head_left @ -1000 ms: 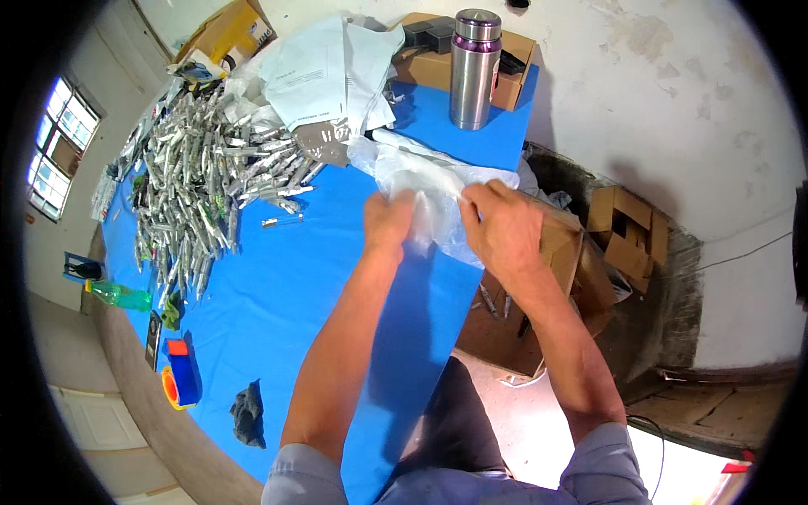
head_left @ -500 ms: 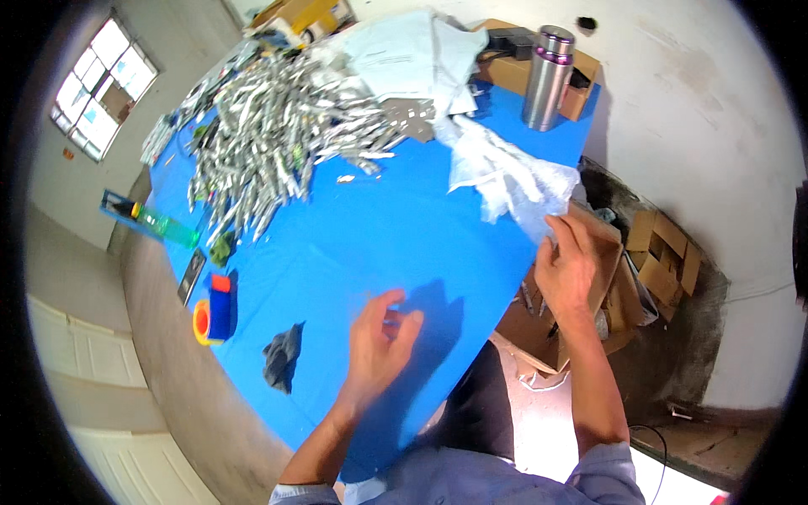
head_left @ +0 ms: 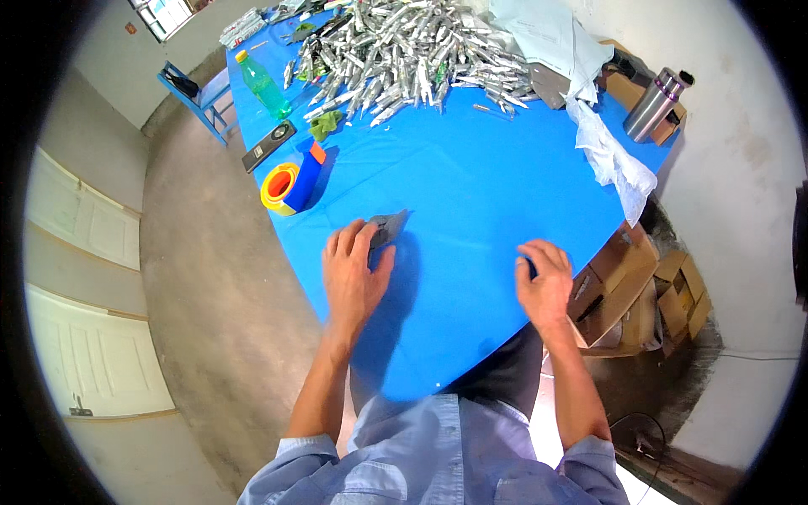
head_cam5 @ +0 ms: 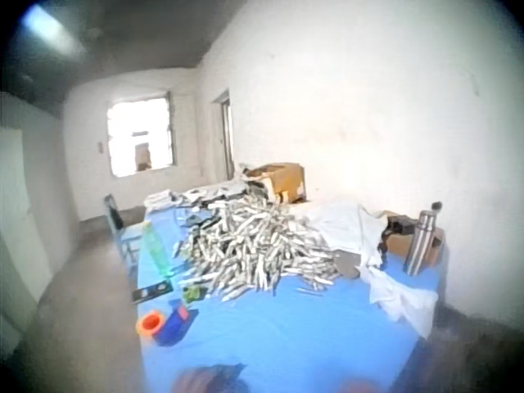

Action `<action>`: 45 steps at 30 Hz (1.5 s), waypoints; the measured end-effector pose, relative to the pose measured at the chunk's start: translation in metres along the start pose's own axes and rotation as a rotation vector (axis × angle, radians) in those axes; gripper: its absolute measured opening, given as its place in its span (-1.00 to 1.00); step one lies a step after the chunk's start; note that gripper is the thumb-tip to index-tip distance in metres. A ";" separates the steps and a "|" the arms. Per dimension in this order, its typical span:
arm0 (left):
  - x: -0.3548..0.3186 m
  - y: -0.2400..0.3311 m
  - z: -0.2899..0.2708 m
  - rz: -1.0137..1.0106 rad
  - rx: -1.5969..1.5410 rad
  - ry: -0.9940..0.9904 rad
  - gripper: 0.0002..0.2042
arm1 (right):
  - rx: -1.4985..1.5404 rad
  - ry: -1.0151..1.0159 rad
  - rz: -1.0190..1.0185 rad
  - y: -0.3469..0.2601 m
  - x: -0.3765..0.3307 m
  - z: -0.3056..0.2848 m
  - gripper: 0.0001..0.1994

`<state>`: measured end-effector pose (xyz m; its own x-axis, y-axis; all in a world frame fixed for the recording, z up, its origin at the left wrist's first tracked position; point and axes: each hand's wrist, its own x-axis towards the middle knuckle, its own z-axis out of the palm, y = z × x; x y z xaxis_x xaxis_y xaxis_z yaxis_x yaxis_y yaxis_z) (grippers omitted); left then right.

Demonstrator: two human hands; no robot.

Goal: The person assembles metal components by inserting a cylindrical part into a larger metal housing and cleaning it with a cloth.

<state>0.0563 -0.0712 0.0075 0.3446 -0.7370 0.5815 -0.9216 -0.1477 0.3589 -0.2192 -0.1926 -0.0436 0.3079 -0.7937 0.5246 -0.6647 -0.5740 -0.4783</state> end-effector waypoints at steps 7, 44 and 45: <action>-0.021 -0.054 0.028 0.006 -0.156 -0.054 -0.76 | -0.009 0.076 -0.024 0.007 -0.008 0.012 -0.87; 0.152 -0.082 0.117 -0.059 0.000 0.078 -0.67 | -0.017 0.066 0.036 -0.004 0.002 0.012 -0.88; 0.159 -0.091 0.129 -0.089 0.004 0.094 -0.66 | -0.016 0.066 0.037 -0.003 0.002 0.012 -0.87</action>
<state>0.1716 -0.2597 -0.0272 0.4398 -0.6556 0.6137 -0.8874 -0.2120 0.4095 -0.2083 -0.1945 -0.0495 0.2377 -0.7988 0.5526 -0.6859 -0.5409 -0.4868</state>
